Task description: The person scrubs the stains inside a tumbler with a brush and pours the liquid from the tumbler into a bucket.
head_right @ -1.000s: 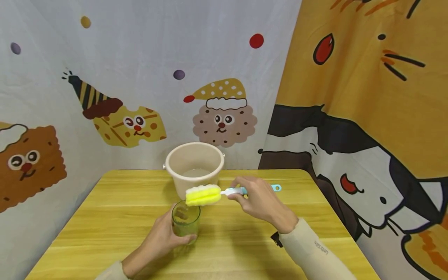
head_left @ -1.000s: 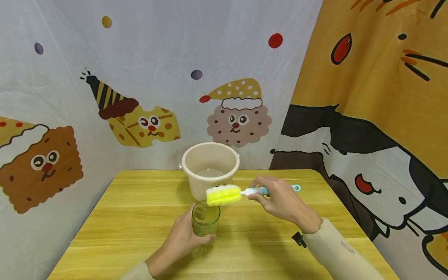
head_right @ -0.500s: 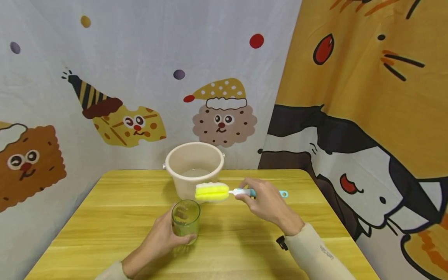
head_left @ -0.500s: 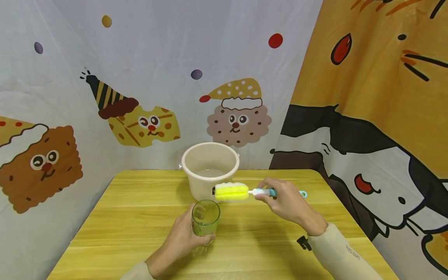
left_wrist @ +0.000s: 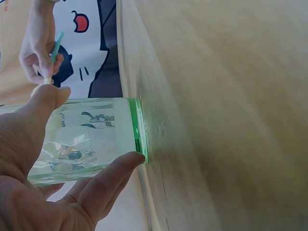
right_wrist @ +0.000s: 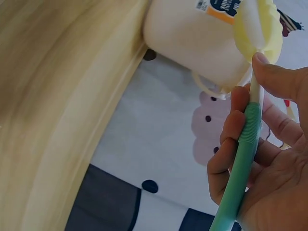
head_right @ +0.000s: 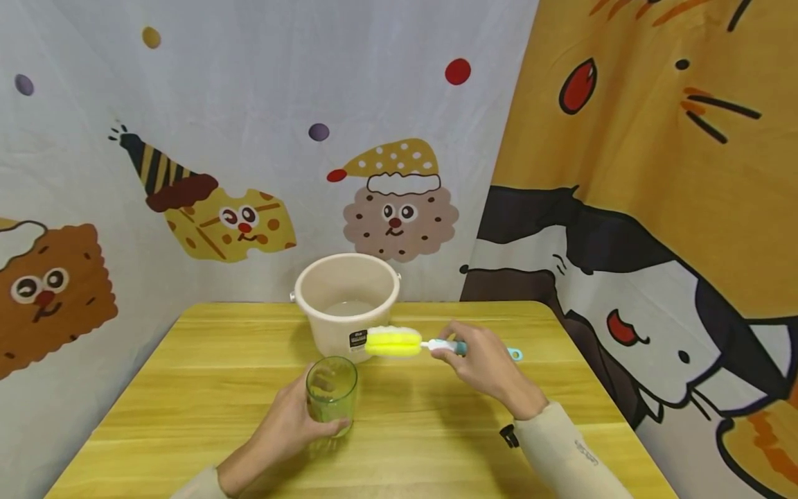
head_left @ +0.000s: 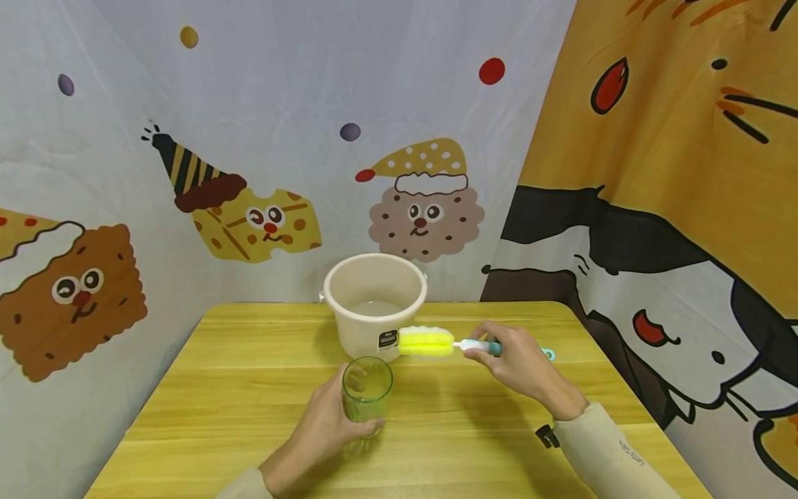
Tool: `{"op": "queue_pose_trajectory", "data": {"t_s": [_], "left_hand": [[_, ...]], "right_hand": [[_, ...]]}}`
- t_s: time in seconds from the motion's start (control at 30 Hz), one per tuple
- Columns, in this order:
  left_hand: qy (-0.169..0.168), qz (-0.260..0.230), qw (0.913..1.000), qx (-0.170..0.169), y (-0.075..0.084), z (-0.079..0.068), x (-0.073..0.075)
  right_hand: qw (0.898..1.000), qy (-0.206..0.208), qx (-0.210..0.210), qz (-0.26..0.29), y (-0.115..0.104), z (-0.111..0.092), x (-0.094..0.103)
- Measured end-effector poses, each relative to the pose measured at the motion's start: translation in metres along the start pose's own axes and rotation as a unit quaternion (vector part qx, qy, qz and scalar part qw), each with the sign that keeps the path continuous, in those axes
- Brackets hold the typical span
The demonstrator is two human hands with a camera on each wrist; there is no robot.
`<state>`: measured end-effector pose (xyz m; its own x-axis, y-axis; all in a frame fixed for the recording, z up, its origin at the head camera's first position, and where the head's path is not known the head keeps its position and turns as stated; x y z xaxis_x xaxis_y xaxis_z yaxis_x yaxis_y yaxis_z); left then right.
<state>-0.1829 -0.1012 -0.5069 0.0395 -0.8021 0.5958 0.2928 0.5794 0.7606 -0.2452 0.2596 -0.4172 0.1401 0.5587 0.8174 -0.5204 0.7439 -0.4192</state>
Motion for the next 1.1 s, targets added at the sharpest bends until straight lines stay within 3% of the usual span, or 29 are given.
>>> {"op": "queue_pose_trajectory", "data": {"t_s": [0.93, 1.1], "left_hand": [[0.005, 0.001, 1.0000, 0.008, 0.001, -0.001, 0.000], [0.003, 0.001, 1.0000, 0.006, 0.001, -0.001, 0.001]], "right_hand": [[0.991, -0.064, -0.114, 0.011, 0.066, -0.010, -0.017], [0.991, -0.066, -0.117, 0.011, 0.075, -0.010, -0.019]]}}
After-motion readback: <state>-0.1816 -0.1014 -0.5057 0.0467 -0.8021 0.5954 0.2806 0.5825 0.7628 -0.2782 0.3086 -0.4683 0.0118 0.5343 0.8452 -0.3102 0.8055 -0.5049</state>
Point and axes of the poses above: each hand's wrist, its own z-axis towards the middle knuckle, its own x-axis out of the back of the hand, y = z × x, the point moved 3 cm from there along z, towards the middle knuckle, and after that the axes turned 2 degrees about y, right-handed, at the moved point
